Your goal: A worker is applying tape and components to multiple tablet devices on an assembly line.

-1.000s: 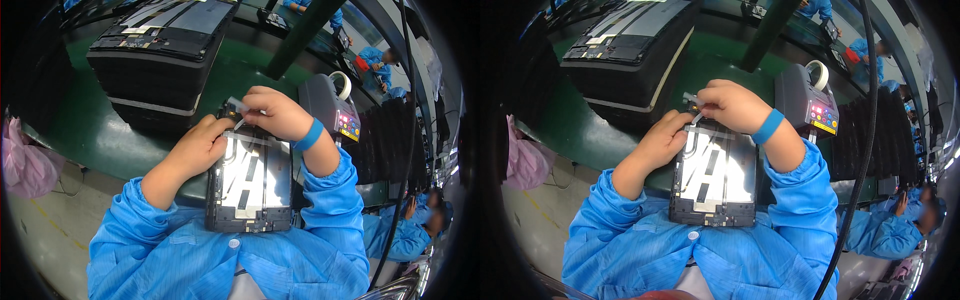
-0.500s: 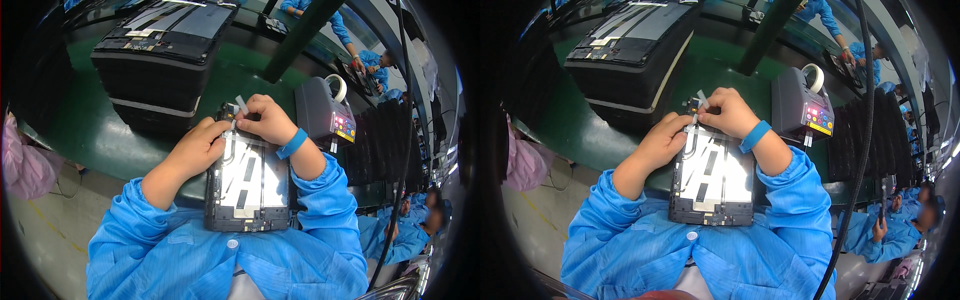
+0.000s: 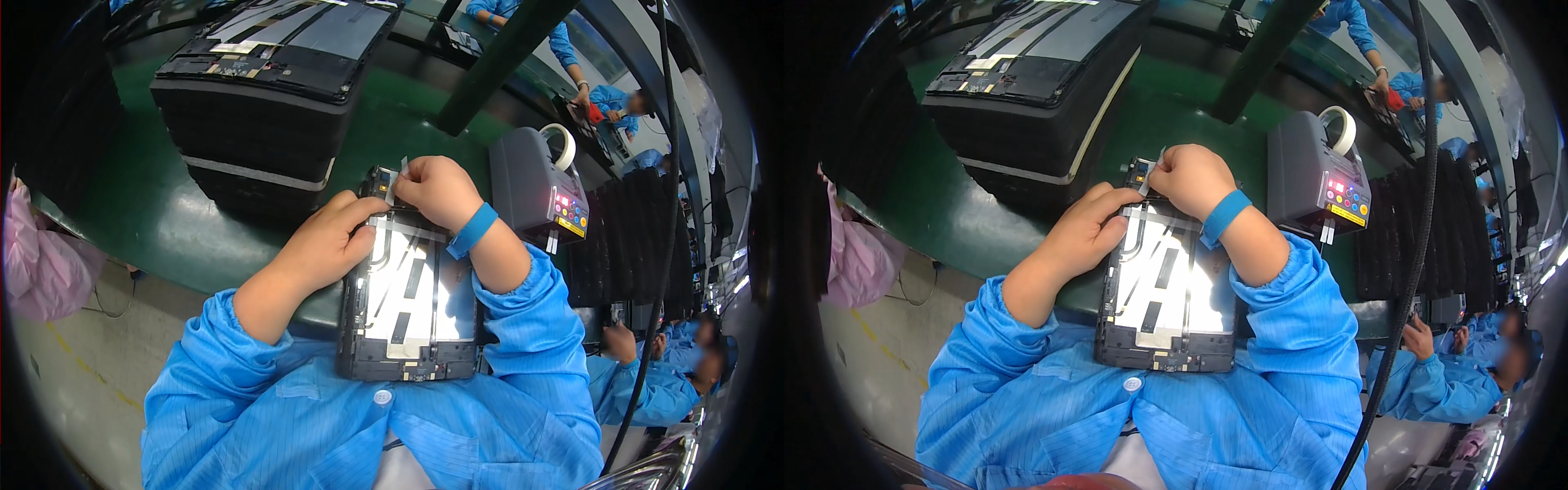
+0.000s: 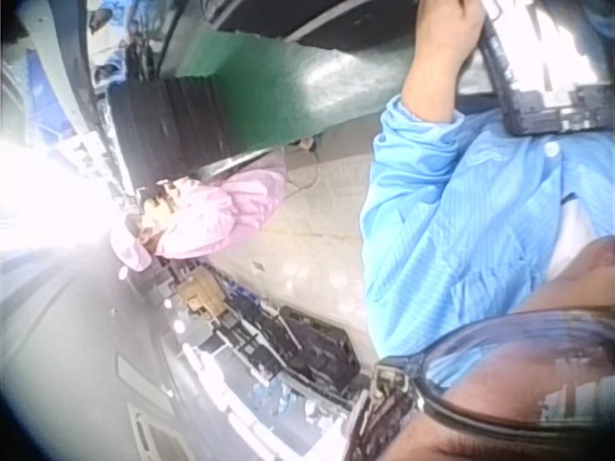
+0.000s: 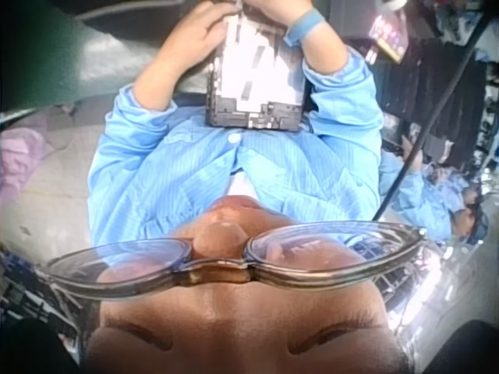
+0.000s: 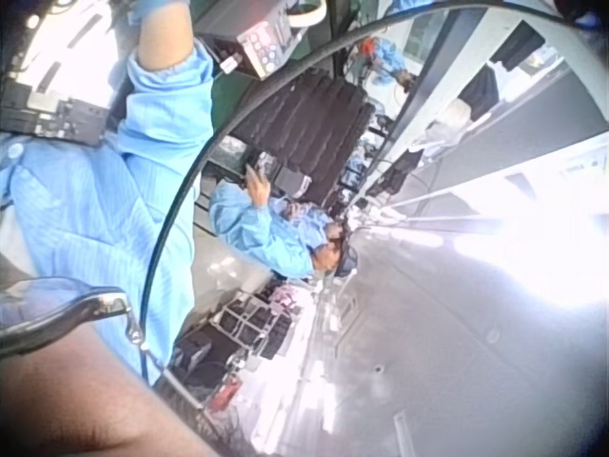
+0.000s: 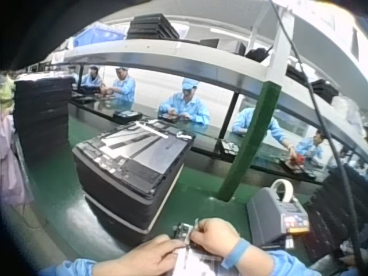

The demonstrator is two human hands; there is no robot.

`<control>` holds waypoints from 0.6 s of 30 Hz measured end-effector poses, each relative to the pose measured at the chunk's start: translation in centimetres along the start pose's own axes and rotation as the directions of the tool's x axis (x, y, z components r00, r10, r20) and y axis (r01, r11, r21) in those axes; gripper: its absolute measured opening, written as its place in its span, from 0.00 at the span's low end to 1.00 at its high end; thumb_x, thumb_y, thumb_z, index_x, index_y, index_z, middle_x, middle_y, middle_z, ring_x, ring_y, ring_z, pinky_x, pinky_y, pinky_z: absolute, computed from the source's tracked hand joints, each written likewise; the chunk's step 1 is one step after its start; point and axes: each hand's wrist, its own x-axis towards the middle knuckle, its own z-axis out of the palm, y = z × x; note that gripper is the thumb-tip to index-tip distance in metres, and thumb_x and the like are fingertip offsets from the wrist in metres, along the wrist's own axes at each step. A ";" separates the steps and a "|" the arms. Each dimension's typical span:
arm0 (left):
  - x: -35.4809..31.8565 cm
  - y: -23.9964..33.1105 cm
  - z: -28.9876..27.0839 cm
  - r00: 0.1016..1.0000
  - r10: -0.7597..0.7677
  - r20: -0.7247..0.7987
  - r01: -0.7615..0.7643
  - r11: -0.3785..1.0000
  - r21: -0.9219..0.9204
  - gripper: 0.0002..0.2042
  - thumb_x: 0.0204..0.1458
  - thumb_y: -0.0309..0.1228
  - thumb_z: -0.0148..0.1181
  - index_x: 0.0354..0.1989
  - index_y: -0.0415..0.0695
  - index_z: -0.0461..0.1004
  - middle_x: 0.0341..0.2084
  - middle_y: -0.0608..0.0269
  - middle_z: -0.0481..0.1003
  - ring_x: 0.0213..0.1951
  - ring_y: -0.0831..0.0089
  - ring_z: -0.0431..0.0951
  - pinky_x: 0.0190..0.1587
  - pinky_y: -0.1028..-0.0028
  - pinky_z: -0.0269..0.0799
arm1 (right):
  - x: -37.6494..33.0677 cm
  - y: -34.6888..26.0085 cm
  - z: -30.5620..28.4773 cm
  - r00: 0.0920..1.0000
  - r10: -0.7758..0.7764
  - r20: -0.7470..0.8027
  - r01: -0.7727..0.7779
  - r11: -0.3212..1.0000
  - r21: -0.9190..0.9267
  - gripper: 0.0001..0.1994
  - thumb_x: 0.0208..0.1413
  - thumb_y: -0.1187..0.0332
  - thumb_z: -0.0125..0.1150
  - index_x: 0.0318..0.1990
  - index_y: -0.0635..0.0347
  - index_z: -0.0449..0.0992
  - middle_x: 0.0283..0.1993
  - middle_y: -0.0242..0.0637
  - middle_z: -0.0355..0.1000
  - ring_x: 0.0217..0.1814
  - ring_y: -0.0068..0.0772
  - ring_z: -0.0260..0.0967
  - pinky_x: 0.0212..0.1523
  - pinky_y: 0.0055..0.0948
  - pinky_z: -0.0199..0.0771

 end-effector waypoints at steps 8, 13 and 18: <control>0.0 0.2 -0.1 0.999 -0.030 0.019 0.029 0.998 0.051 0.16 0.50 0.28 0.49 0.49 0.44 0.71 0.35 0.54 0.68 0.38 0.57 0.72 0.42 0.66 0.69 | -0.3 -0.7 -0.3 1.000 0.022 0.018 -0.022 0.999 -0.042 0.10 0.44 0.66 0.61 0.27 0.65 0.76 0.21 0.40 0.71 0.23 0.29 0.69 0.28 0.29 0.69; -0.1 -0.1 0.2 1.000 0.025 -0.013 -0.025 0.999 0.043 0.17 0.49 0.24 0.49 0.49 0.42 0.70 0.30 0.56 0.66 0.33 0.62 0.69 0.38 0.69 0.66 | -0.9 -0.5 -0.3 0.994 -0.004 -0.112 -0.002 0.999 -0.050 0.17 0.40 0.69 0.64 0.40 0.63 0.73 0.35 0.46 0.75 0.35 0.44 0.73 0.36 0.34 0.72; 0.1 -0.3 0.2 1.000 0.029 -0.008 -0.028 0.997 0.069 0.17 0.50 0.26 0.49 0.49 0.44 0.70 0.32 0.55 0.67 0.35 0.60 0.70 0.39 0.68 0.67 | -3.2 0.6 0.2 0.918 -0.381 -0.114 0.395 0.904 0.165 0.18 0.48 0.83 0.49 0.50 0.65 0.64 0.43 0.46 0.74 0.46 0.49 0.71 0.44 0.37 0.72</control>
